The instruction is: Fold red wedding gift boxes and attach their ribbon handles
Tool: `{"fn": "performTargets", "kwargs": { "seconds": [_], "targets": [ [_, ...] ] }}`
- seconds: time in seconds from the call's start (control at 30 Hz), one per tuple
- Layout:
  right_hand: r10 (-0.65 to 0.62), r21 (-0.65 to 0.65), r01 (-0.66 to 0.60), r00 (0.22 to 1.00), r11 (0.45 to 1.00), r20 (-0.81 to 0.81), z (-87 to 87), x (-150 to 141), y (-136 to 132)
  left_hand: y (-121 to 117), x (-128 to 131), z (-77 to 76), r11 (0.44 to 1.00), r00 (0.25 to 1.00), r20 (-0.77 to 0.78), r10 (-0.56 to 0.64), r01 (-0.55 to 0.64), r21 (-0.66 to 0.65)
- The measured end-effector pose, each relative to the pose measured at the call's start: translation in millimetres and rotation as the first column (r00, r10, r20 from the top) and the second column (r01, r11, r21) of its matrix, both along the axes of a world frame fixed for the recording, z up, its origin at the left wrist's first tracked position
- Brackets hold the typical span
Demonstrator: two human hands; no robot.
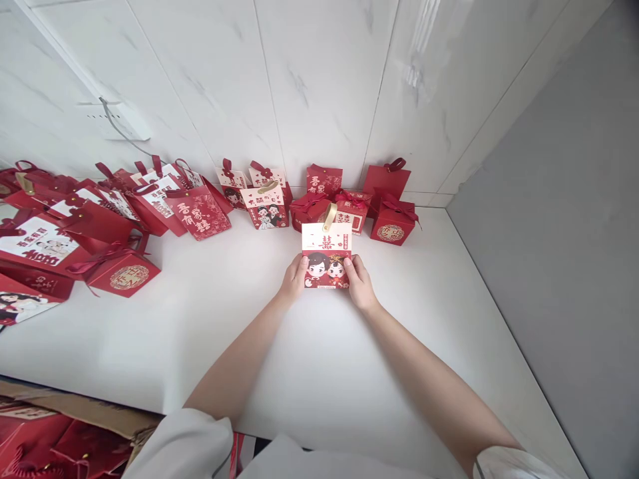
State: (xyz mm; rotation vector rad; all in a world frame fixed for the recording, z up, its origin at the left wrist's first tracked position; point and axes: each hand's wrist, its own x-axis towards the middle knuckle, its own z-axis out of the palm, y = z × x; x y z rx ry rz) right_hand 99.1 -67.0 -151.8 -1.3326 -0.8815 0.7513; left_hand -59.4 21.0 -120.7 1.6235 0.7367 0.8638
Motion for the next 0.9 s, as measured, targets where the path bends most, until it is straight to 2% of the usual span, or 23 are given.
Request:
{"fn": "performTargets", "kwargs": {
  "seconds": [0.2,0.4,0.53,0.73,0.9],
  "targets": [
    [0.074,0.033,-0.076,0.996,0.997,0.059,-2.4,5.1,2.3,1.2,-0.6,6.1,0.984,0.994,0.083,-0.069,0.082,-0.161],
    [0.093,0.064,-0.1,0.99,0.993,0.109,0.1,11.7,6.4,3.5,-0.1,4.8,0.969,0.99,0.12,-0.077,0.103,-0.224],
    [0.09,0.07,-0.096,0.992,0.993,0.083,2.2,12.6,6.7,4.4,-4.2,4.7,0.979,0.994,0.072,-0.082,0.094,-0.18],
    [0.082,0.045,-0.081,0.996,0.996,-0.023,-0.4,12.2,7.2,12.2,-20.2,-1.0,0.977,0.973,-0.109,-0.203,0.195,-0.081],
    [0.154,0.056,-0.15,0.986,0.987,-0.071,-2.2,10.5,5.5,16.2,-17.3,-6.9,0.997,0.989,-0.132,-0.071,0.066,-0.042]
  ]
}}
